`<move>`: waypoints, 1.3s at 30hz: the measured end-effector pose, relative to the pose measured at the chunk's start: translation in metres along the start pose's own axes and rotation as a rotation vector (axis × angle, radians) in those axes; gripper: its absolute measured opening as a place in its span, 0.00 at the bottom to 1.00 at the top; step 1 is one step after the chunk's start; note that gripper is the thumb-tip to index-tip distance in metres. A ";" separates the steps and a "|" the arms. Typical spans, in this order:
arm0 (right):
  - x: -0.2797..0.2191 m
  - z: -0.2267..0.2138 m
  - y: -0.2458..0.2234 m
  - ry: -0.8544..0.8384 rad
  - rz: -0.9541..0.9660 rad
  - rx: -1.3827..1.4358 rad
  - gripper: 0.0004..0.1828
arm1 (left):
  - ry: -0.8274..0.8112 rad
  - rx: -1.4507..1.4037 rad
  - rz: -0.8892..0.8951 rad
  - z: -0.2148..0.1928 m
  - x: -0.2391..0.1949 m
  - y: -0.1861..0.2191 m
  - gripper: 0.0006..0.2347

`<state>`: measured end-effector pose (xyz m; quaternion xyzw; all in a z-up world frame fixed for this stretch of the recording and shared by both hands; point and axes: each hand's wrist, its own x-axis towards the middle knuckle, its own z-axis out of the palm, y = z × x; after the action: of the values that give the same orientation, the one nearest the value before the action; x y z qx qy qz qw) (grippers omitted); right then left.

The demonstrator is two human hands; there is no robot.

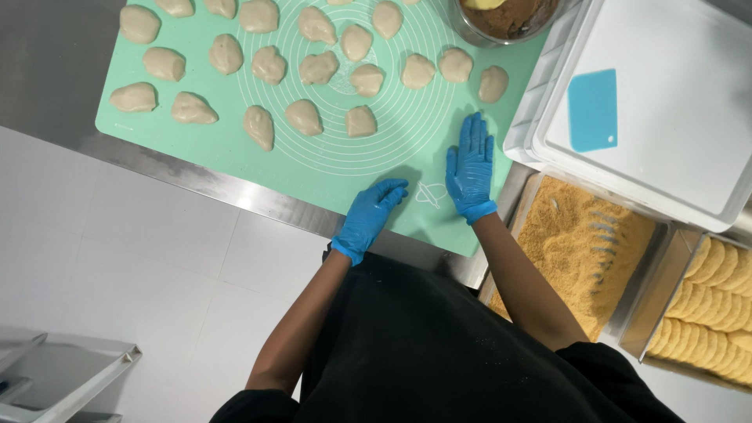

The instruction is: The person fills small dough pieces with a brown paste, seals them, rolls them into elongated shapes, and coats them in a tray of crumbs. The finished dumplings are placed into a metal tray.

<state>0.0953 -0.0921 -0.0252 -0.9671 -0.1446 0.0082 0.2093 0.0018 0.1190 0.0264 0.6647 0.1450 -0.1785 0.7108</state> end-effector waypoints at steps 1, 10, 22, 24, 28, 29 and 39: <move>0.003 0.000 0.001 -0.011 -0.013 -0.051 0.39 | 0.012 -0.011 -0.014 0.001 0.000 -0.001 0.15; 0.000 -0.008 -0.003 -0.015 0.022 -0.027 0.43 | 0.010 0.050 0.016 0.003 -0.002 -0.006 0.15; -0.002 -0.043 0.033 -0.035 0.026 0.575 0.37 | 0.002 -0.039 0.001 0.008 0.002 -0.006 0.15; -0.002 -0.059 0.039 -0.142 -0.251 0.029 0.31 | 0.010 -0.078 -0.023 0.008 0.005 -0.013 0.15; 0.002 -0.070 0.034 -0.378 -0.177 -0.176 0.20 | -0.069 -0.237 -0.002 0.019 0.014 -0.032 0.15; 0.006 -0.073 0.030 -0.373 -0.169 -0.159 0.24 | -0.092 -0.311 -0.014 0.022 0.019 -0.035 0.15; 0.029 -0.178 -0.018 -0.719 0.082 0.322 0.19 | -0.380 -1.386 -0.011 0.086 0.087 -0.023 0.31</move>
<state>0.1320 -0.1396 0.1456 -0.8622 -0.1669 0.3774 0.2939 0.0665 0.0270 -0.0263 0.0171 0.1022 -0.1613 0.9815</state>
